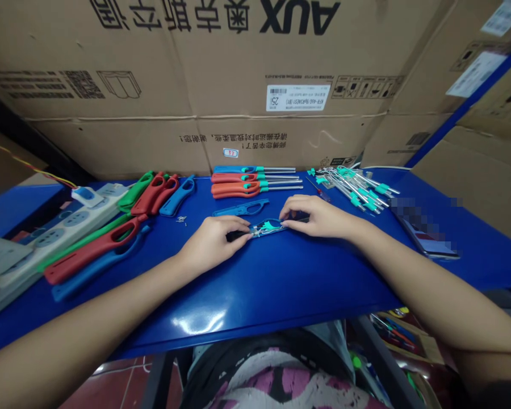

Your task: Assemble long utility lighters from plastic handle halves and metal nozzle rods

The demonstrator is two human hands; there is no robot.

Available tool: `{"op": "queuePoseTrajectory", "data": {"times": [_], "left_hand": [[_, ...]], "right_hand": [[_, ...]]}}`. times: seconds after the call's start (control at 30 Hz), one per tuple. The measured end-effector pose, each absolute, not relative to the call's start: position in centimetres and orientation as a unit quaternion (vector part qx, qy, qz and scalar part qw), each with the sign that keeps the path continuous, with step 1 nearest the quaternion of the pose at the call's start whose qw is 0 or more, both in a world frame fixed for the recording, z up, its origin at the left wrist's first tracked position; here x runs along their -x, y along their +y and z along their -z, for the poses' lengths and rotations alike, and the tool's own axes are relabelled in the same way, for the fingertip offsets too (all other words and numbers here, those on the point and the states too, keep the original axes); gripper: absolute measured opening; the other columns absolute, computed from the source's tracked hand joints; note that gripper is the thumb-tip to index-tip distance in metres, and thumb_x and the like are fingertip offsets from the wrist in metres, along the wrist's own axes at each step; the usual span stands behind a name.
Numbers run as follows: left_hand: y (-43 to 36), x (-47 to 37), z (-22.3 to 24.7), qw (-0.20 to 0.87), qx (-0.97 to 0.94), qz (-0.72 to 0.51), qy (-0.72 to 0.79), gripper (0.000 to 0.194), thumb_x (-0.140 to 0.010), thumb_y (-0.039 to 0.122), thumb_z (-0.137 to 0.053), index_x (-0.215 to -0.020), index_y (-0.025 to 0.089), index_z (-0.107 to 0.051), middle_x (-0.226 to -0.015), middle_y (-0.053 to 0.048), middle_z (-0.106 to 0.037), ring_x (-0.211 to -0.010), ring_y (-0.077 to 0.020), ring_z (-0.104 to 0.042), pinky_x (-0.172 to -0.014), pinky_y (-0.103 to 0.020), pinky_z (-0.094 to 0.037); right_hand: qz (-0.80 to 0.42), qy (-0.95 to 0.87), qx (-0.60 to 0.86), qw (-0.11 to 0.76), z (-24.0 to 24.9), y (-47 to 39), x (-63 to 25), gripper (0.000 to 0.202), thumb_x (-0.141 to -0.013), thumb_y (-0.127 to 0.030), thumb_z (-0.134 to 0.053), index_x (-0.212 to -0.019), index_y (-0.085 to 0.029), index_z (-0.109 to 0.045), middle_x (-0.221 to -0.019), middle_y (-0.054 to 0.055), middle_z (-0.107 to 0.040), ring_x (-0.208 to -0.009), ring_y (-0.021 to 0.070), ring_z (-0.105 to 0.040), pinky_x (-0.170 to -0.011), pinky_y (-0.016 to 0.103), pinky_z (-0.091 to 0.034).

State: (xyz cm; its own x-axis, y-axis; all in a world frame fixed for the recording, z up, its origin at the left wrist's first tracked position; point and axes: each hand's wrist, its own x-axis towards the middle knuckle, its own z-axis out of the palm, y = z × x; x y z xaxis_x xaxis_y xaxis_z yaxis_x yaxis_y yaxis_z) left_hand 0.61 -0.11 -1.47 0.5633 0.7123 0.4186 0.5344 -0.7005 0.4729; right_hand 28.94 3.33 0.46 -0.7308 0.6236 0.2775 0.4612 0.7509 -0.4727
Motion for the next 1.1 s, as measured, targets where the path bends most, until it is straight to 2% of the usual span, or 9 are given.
{"op": "queuePoseTrajectory", "data": {"times": [0.17, 0.33, 0.53, 0.63, 0.87, 1.1], "left_hand": [[-0.1, -0.6, 1.5, 0.146, -0.873, -0.300, 0.356, 0.018, -0.089, 0.027, -0.065, -0.096, 0.016, -0.077, -0.105, -0.007, -0.078, -0.097, -0.0227, -0.074, -0.093, -0.036, -0.058], [-0.4, -0.8, 1.3, 0.138, -0.872, -0.290, 0.369, 0.024, -0.088, 0.031, -0.065, -0.105, 0.016, -0.074, -0.107, -0.007, -0.077, -0.098, -0.0233, -0.073, -0.092, -0.036, -0.059], [-1.2, -1.2, 1.1, 0.104, -0.913, -0.222, 0.326, 0.036, -0.094, 0.034, -0.058, -0.128, 0.023, -0.065, -0.134, -0.009, -0.065, -0.125, -0.0259, -0.060, -0.106, -0.044, -0.051], [-1.4, -1.4, 1.3, 0.092, -0.925, -0.189, 0.316, 0.040, -0.097, 0.033, -0.054, -0.135, 0.024, -0.061, -0.141, -0.009, -0.060, -0.130, -0.0272, -0.056, -0.108, -0.046, -0.049], [-1.2, -1.4, 1.6, 0.081, -0.931, -0.171, 0.312, 0.040, -0.099, 0.032, -0.051, -0.136, 0.021, -0.061, -0.141, -0.012, -0.059, -0.131, -0.0276, -0.055, -0.110, -0.047, -0.048], [-1.4, -1.4, 1.6, 0.072, -0.933, -0.167, 0.309, 0.040, -0.099, 0.032, -0.050, -0.135, 0.020, -0.061, -0.141, -0.013, -0.059, -0.130, -0.0285, -0.055, -0.108, -0.047, -0.049]], "right_hand": [[-0.190, -0.917, 0.282, 0.207, 0.2, 2.9, -28.1, 0.013, -0.094, -0.025, -0.057, -0.095, -0.017, -0.068, -0.090, 0.006, -0.066, -0.079, 0.0163, -0.059, -0.072, 0.030, -0.049], [-0.179, -0.924, 0.270, 0.205, 0.7, 3.0, -27.9, 0.015, -0.095, -0.023, -0.055, -0.092, -0.017, -0.068, -0.092, 0.007, -0.067, -0.084, 0.0177, -0.062, -0.076, 0.031, -0.049], [-0.155, -0.933, 0.265, 0.189, 0.8, 3.0, -27.9, 0.015, -0.096, -0.021, -0.053, -0.094, -0.017, -0.068, -0.094, 0.009, -0.067, -0.088, 0.0196, -0.063, -0.080, 0.033, -0.050], [-0.150, -0.934, 0.265, 0.187, 0.8, 3.0, -27.8, 0.017, -0.096, -0.022, -0.052, -0.095, -0.016, -0.068, -0.094, 0.009, -0.067, -0.088, 0.0198, -0.063, -0.080, 0.033, -0.050], [-0.164, -0.931, 0.260, 0.199, -0.4, 2.8, -28.7, 0.017, -0.094, -0.020, -0.053, -0.100, -0.017, -0.069, -0.099, 0.009, -0.068, -0.089, 0.0181, -0.064, -0.080, 0.030, -0.050], [-0.136, -0.943, 0.267, 0.145, -0.9, 3.1, -29.7, 0.019, -0.088, -0.021, -0.059, -0.102, -0.021, -0.073, -0.102, 0.008, -0.068, -0.095, 0.0210, -0.064, -0.086, 0.034, -0.051]]}}
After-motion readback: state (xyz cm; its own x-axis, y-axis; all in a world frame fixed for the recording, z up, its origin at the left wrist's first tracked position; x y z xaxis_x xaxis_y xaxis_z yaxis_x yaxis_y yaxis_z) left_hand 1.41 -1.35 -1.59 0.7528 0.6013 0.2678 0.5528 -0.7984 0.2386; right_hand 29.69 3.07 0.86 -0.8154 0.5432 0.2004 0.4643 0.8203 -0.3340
